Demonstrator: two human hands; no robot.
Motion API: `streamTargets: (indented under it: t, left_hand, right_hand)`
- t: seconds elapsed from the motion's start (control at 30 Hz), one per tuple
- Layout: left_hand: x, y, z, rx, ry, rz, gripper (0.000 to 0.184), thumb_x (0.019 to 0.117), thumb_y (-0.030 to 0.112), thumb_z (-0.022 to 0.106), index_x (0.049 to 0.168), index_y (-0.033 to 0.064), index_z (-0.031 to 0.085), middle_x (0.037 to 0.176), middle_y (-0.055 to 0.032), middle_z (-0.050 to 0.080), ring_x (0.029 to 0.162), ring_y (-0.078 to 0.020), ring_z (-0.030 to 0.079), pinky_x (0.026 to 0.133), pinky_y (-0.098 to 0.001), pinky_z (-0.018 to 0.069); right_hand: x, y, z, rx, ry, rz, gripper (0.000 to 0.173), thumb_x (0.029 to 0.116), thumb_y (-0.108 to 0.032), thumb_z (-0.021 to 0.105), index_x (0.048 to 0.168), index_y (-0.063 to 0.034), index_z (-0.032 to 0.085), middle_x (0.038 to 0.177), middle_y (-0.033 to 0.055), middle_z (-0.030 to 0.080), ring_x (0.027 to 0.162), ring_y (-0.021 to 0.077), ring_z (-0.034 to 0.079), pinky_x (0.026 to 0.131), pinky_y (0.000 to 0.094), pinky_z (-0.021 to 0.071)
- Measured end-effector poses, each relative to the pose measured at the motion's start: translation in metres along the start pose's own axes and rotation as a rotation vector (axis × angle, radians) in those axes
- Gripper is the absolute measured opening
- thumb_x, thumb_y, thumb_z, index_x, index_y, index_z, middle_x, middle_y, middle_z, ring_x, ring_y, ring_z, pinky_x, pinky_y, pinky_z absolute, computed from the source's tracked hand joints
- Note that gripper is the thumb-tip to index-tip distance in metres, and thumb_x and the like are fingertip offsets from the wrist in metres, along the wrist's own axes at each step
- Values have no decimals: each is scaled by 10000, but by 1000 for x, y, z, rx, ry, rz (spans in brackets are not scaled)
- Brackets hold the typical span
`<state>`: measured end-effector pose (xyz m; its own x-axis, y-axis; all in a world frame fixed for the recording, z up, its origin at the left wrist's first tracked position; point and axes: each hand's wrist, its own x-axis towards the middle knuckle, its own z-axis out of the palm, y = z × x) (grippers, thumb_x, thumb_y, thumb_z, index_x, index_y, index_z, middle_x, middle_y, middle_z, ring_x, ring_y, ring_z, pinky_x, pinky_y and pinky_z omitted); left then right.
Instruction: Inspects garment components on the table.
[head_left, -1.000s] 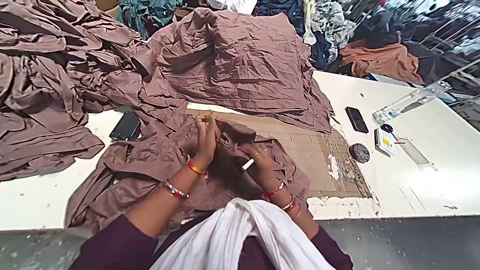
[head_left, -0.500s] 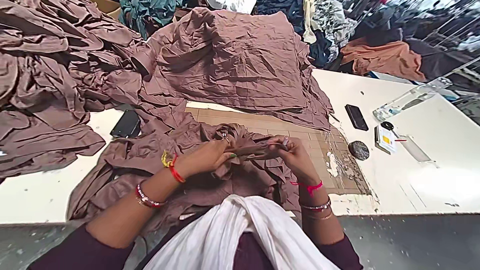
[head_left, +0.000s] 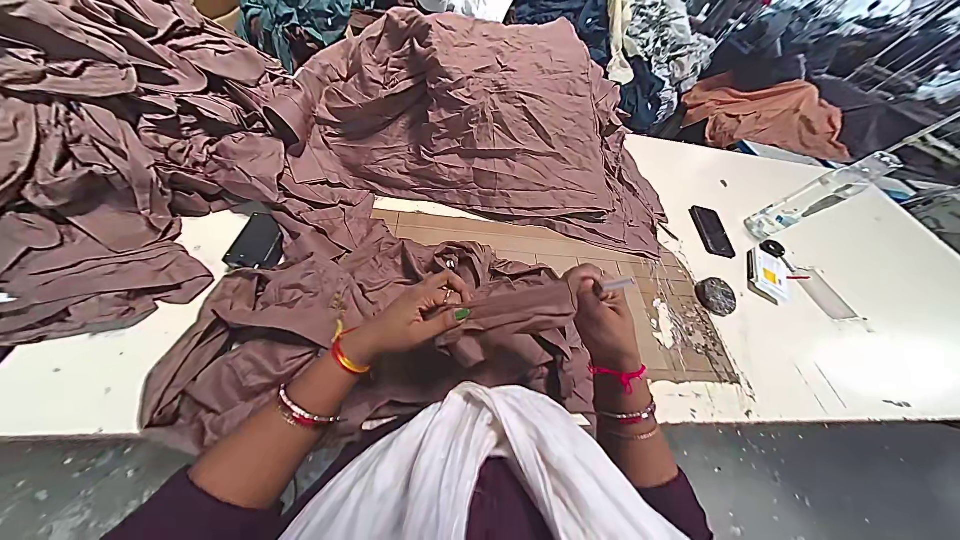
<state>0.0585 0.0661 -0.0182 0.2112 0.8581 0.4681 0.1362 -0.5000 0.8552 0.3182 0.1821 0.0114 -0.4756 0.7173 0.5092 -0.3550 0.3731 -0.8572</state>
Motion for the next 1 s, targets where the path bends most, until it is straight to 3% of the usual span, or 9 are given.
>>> streamTargets:
  t: [0.07, 0.2, 0.3, 0.37, 0.5, 0.7, 0.8, 0.93, 1.0]
  left_hand:
    - [-3, 1, 4, 222, 68, 44, 425, 1047, 316, 542, 847, -27, 692, 1144, -91, 644, 1206, -25, 529, 1054, -183, 408]
    - [-3, 26, 27, 577, 27, 305, 244, 1030, 155, 517, 950, 75, 733, 1178, -160, 668, 1180, -188, 606, 1032, -253, 465]
    - [3, 43, 38, 675, 57, 450, 175, 1028, 85, 548, 970, 92, 714, 1010, -126, 638, 939, -154, 611, 834, -186, 497]
    - [5, 41, 40, 641, 106, 499, 147, 1045, 76, 519, 983, 53, 651, 973, -130, 591, 904, -146, 586, 834, -165, 487]
    - [6, 37, 41, 489, 181, 491, 198, 1103, 233, 447, 1043, 52, 500, 1025, -118, 546, 977, -84, 599, 916, -136, 478]
    - [8, 38, 39, 522, 207, 458, 269, 1094, 290, 459, 1093, 28, 517, 1009, -124, 600, 991, -77, 628, 932, -144, 483]
    - [8, 37, 36, 586, 183, 448, 267, 1100, 267, 446, 1092, 45, 594, 1040, -129, 584, 991, -95, 609, 929, -139, 470]
    - [7, 30, 34, 694, 269, 383, 284, 1077, 260, 501, 985, 36, 650, 993, -137, 619, 950, -109, 614, 912, -130, 464]
    - [6, 27, 33, 816, 348, 356, 287, 1074, 251, 505, 977, 33, 664, 975, -144, 649, 920, -134, 634, 882, -147, 480]
  right_hand:
    - [-4, -1, -7, 116, -188, -43, 158, 1027, -380, 579, 1014, -379, 736, 923, -258, 691, 884, -125, 614, 817, 118, 503]
    - [-7, -4, 0, 133, -327, -34, 208, 1039, -406, 551, 925, -328, 706, 811, -224, 638, 811, -96, 584, 765, 146, 480]
    - [-2, -11, 23, -144, -508, -161, 324, 1098, -374, 447, 978, -130, 623, 861, -113, 625, 862, -118, 565, 801, 113, 468]
    - [0, -12, 38, -165, -561, -204, 350, 1111, -329, 421, 1022, -27, 574, 873, -42, 596, 850, -111, 539, 784, 93, 450]
    - [0, -5, 47, -115, -540, -182, 314, 1100, -310, 453, 1043, -12, 538, 861, -36, 564, 827, -100, 522, 770, 95, 443]
    - [2, 3, 53, -57, -576, -163, 260, 1087, -247, 474, 1035, -1, 538, 901, -67, 561, 866, -136, 498, 791, 69, 422]
    - [3, 11, 55, -58, -585, -152, 234, 1053, -166, 485, 1034, 60, 546, 915, -22, 575, 874, -111, 504, 810, 88, 427]
    - [3, 36, 53, -155, -295, -97, 240, 992, -185, 622, 1052, 46, 601, 988, 15, 638, 930, -18, 595, 837, 202, 518]
    - [5, 33, 47, -251, -47, -186, 250, 1020, -325, 595, 1021, -78, 635, 979, -68, 629, 902, -43, 591, 782, 183, 518]
